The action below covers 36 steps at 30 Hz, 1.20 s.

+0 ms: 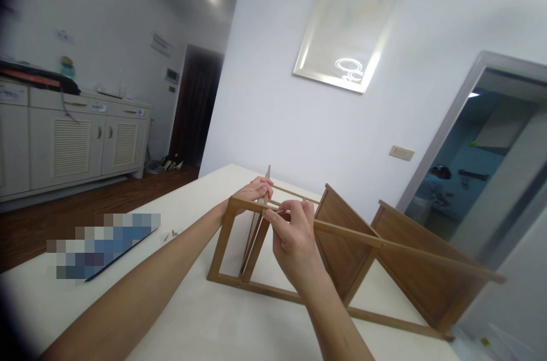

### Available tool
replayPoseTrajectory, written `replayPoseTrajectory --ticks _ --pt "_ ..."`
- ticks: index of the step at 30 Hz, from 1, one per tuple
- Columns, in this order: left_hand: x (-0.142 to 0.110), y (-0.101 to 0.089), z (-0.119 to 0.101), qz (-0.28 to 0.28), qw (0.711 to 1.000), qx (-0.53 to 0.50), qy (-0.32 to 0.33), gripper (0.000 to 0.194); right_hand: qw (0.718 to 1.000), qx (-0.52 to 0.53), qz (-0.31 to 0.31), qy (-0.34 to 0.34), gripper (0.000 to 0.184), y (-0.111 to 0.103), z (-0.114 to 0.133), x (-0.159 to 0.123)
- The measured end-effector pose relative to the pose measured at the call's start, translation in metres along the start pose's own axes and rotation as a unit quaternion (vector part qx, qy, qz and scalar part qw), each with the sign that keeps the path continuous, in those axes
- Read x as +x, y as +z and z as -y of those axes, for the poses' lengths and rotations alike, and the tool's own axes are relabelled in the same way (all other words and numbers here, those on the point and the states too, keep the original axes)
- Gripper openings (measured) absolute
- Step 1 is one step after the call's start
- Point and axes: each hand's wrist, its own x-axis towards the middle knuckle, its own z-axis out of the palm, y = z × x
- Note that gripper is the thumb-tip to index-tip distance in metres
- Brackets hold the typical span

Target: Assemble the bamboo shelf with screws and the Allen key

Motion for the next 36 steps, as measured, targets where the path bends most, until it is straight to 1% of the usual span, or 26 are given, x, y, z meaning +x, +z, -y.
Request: replayPoseTrajectory --ticks 2,7,10,16,20,22,24,28,32,36 --pt "0.000 0.000 0.000 0.001 1.000 -0.003 -0.002 0.049 1.000 -0.018 0.009 -0.010 0.035 -0.002 0.000 0.001" --pt "-0.001 0.000 -0.002 0.002 1.000 -0.008 -0.009 0.052 0.993 -0.101 0.048 -0.047 0.033 -0.010 0.005 0.009" --pt "-0.001 0.000 -0.003 0.000 1.000 -0.009 -0.012 0.052 0.988 -0.126 0.069 -0.052 0.031 -0.013 0.005 0.012" --pt "-0.001 0.001 -0.005 -0.001 1.000 -0.012 -0.009 0.053 0.994 -0.085 0.062 -0.018 0.025 -0.012 0.000 0.013" --pt "-0.001 0.001 -0.005 -0.002 1.000 -0.006 -0.009 0.053 0.998 -0.042 0.052 0.004 0.018 -0.012 0.001 0.010" --pt "-0.001 0.001 -0.005 0.001 1.000 -0.005 -0.011 0.053 0.998 -0.030 0.058 0.017 0.013 -0.013 0.003 0.008" --pt "-0.001 0.000 -0.005 0.003 1.000 -0.005 -0.013 0.053 0.995 -0.038 0.087 0.042 0.009 -0.014 0.006 0.005" --pt "0.000 0.000 -0.003 0.003 1.000 0.004 -0.006 0.053 0.979 -0.081 0.170 0.081 0.015 -0.014 0.012 -0.001" --pt "0.000 0.000 -0.004 -0.002 1.000 0.007 -0.007 0.052 0.974 -0.091 0.195 0.076 0.012 -0.014 0.017 -0.003" --pt "-0.001 0.000 -0.009 0.006 1.000 0.011 -0.004 0.051 0.963 -0.102 0.245 0.055 0.019 -0.011 0.022 -0.006"
